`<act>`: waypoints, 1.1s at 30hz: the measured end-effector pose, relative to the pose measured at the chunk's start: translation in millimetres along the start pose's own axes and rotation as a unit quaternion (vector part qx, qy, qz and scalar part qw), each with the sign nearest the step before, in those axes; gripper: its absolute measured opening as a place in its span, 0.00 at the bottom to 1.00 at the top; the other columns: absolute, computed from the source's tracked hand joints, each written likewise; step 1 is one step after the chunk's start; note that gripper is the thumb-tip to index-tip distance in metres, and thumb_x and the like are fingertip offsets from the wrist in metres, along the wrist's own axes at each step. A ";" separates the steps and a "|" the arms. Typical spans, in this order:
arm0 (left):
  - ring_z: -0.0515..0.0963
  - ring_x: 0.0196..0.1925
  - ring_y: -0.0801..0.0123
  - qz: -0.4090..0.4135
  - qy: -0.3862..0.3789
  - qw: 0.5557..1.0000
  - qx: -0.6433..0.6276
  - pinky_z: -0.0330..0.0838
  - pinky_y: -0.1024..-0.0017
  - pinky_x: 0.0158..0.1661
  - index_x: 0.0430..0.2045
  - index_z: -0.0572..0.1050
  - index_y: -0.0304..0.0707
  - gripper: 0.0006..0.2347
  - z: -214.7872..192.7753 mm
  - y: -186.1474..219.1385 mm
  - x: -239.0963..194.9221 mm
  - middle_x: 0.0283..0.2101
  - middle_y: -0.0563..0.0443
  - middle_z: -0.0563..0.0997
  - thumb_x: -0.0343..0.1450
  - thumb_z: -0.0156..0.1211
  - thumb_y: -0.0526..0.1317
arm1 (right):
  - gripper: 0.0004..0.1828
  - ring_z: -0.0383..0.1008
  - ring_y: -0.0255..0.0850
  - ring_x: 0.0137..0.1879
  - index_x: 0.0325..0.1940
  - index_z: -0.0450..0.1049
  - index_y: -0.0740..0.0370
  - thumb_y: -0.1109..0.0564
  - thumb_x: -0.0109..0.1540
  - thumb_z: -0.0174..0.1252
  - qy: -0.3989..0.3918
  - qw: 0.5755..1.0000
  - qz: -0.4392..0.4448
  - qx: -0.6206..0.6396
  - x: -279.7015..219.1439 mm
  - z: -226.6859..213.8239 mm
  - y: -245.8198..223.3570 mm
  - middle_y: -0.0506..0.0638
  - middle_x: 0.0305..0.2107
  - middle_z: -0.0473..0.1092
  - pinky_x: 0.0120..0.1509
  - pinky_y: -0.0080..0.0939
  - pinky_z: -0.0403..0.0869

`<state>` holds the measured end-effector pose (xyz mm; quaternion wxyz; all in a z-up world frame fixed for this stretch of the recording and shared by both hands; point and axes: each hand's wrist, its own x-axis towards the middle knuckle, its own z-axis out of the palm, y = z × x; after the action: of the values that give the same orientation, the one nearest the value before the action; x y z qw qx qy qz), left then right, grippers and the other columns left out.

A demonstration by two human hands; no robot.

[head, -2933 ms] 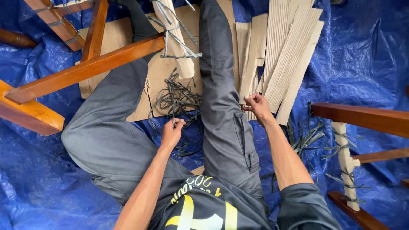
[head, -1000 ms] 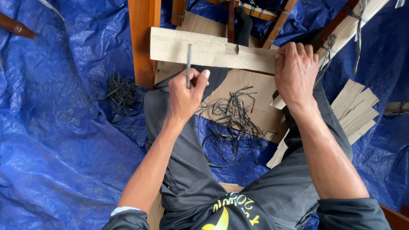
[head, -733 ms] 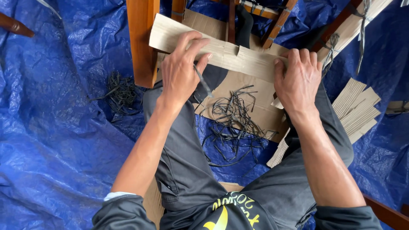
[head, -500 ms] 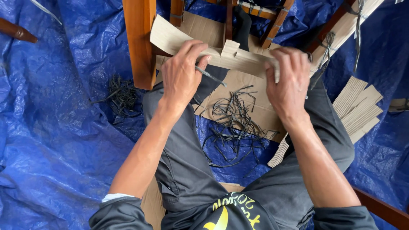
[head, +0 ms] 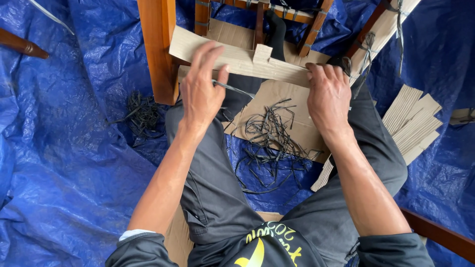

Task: The person sits on a blue tarp and repairs a wooden chair frame by tying thin strips of material around the joints. They use scissors to cut the strips and secure the connections between the wooden pieces.

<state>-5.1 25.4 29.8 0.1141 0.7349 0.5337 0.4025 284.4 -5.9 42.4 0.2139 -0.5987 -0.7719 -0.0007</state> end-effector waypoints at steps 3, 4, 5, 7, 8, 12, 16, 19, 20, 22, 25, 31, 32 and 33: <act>0.84 0.52 0.51 -0.030 0.012 0.999 0.016 0.82 0.64 0.47 0.56 0.75 0.37 0.14 -14.3 0.6 -2.6 0.65 0.45 0.72 0.76 0.63 0.37 | 0.13 0.71 0.55 0.58 0.61 0.74 0.63 0.63 0.72 0.53 -0.005 0.999 0.047 0.005 -4.0 -2.0 -2.6 0.57 0.49 0.73 0.62 0.54 0.68; 0.84 0.55 0.51 -0.031 0.016 0.999 0.028 0.82 0.63 0.50 0.57 0.74 0.38 0.15 -11.8 -2.9 -5.6 0.67 0.46 0.71 0.76 0.64 0.38 | 0.15 0.70 0.56 0.60 0.63 0.72 0.65 0.64 0.72 0.52 0.012 0.999 0.036 0.015 -4.7 -2.5 -4.7 0.59 0.52 0.72 0.65 0.55 0.67; 0.83 0.57 0.50 -0.032 0.022 0.998 0.043 0.81 0.62 0.53 0.58 0.74 0.38 0.15 -11.1 -7.4 -8.5 0.68 0.46 0.69 0.77 0.64 0.38 | 0.17 0.68 0.58 0.63 0.65 0.70 0.67 0.65 0.71 0.51 0.029 0.999 0.022 0.027 -3.7 -2.1 -7.9 0.61 0.55 0.71 0.67 0.55 0.65; 0.81 0.60 0.50 -0.024 0.025 0.998 0.043 0.81 0.62 0.55 0.61 0.73 0.39 0.16 -8.1 -5.0 -13.9 0.69 0.47 0.68 0.77 0.64 0.38 | 0.19 0.67 0.59 0.66 0.68 0.68 0.68 0.65 0.71 0.51 0.041 0.999 -0.002 0.036 -2.8 -0.5 -17.2 0.63 0.58 0.69 0.70 0.57 0.64; 0.80 0.63 0.49 -0.015 0.027 0.999 0.040 0.81 0.63 0.58 0.63 0.72 0.39 0.17 -5.5 -3.4 -16.0 0.71 0.47 0.66 0.78 0.63 0.38 | 0.22 0.65 0.60 0.68 0.70 0.66 0.70 0.66 0.71 0.51 0.052 0.997 -0.023 0.042 -2.7 -0.1 -21.0 0.64 0.61 0.68 0.72 0.58 0.63; 0.78 0.66 0.50 -0.016 0.030 0.999 0.019 0.81 0.63 0.58 0.65 0.70 0.41 0.19 0.1 2.6 -21.5 0.72 0.48 0.65 0.78 0.62 0.37 | 0.22 0.64 0.60 0.70 0.70 0.65 0.68 0.66 0.70 0.51 0.045 0.998 -0.020 0.035 -6.6 4.1 -21.5 0.63 0.62 0.67 0.75 0.59 0.61; 0.79 0.66 0.52 -0.017 0.040 0.999 0.007 0.81 0.65 0.59 0.66 0.70 0.43 0.20 2.2 6.6 -21.6 0.74 0.48 0.64 0.77 0.62 0.34 | 0.23 0.63 0.60 0.72 0.71 0.65 0.68 0.67 0.71 0.52 0.070 0.997 -0.017 0.023 -9.4 3.3 -18.3 0.63 0.64 0.67 0.78 0.59 0.60; 0.79 0.65 0.52 -0.004 0.049 0.999 0.010 0.80 0.65 0.59 0.66 0.70 0.43 0.21 2.2 8.4 -26.8 0.74 0.47 0.63 0.76 0.63 0.32 | 0.23 0.64 0.59 0.72 0.71 0.65 0.68 0.67 0.69 0.53 0.065 0.997 -0.019 0.035 -12.6 2.1 -17.2 0.63 0.63 0.67 0.78 0.59 0.59; 0.80 0.64 0.52 0.003 0.055 0.998 0.011 0.80 0.65 0.58 0.66 0.70 0.42 0.22 3.1 8.4 -26.4 0.73 0.46 0.63 0.75 0.64 0.30 | 0.24 0.64 0.59 0.71 0.70 0.65 0.69 0.67 0.69 0.53 0.060 0.997 -0.020 0.046 -11.2 1.9 -15.8 0.63 0.62 0.67 0.78 0.60 0.59; 0.81 0.61 0.55 -0.010 0.055 0.998 0.001 0.80 0.66 0.56 0.64 0.72 0.42 0.21 -1.4 2.8 -23.9 0.71 0.46 0.66 0.75 0.64 0.29 | 0.23 0.64 0.59 0.71 0.70 0.66 0.68 0.67 0.69 0.54 0.057 0.997 -0.021 0.048 -8.7 2.9 -13.2 0.63 0.61 0.68 0.78 0.60 0.59; 0.84 0.57 0.59 -0.021 0.062 0.998 -0.010 0.81 0.67 0.54 0.58 0.77 0.43 0.18 -4.5 -0.9 -25.3 0.66 0.49 0.73 0.74 0.65 0.26 | 0.23 0.65 0.58 0.69 0.68 0.68 0.66 0.68 0.68 0.54 0.039 0.998 -0.012 0.045 -10.5 0.3 -7.9 0.62 0.60 0.69 0.77 0.59 0.59; 0.83 0.57 0.59 0.023 0.105 0.994 0.003 0.81 0.68 0.50 0.49 0.82 0.42 0.13 -6.2 -1.1 -29.0 0.58 0.50 0.79 0.73 0.65 0.25 | 0.23 0.66 0.56 0.68 0.67 0.71 0.64 0.70 0.67 0.52 0.030 0.999 0.000 0.037 -8.3 0.7 -2.7 0.59 0.59 0.70 0.78 0.58 0.58; 0.83 0.56 0.59 0.021 0.108 0.994 0.006 0.81 0.69 0.48 0.48 0.82 0.42 0.13 -5.0 -2.2 -29.5 0.58 0.50 0.79 0.73 0.65 0.25 | 0.23 0.66 0.56 0.68 0.67 0.71 0.64 0.70 0.67 0.51 0.033 0.999 -0.002 0.032 -7.6 2.5 -2.0 0.59 0.59 0.70 0.78 0.58 0.58; 0.83 0.56 0.59 0.019 0.107 0.994 0.006 0.81 0.69 0.48 0.48 0.82 0.42 0.13 -7.4 1.7 -29.3 0.58 0.50 0.79 0.73 0.65 0.25 | 0.23 0.66 0.56 0.68 0.67 0.71 0.64 0.70 0.67 0.51 0.030 0.999 -0.002 0.032 -9.0 2.6 -1.3 0.59 0.59 0.70 0.78 0.58 0.58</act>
<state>-12.3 -2.9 21.8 0.0449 0.6983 0.5313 0.4776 284.0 -13.9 37.4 0.2565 -0.5900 -0.7656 0.0058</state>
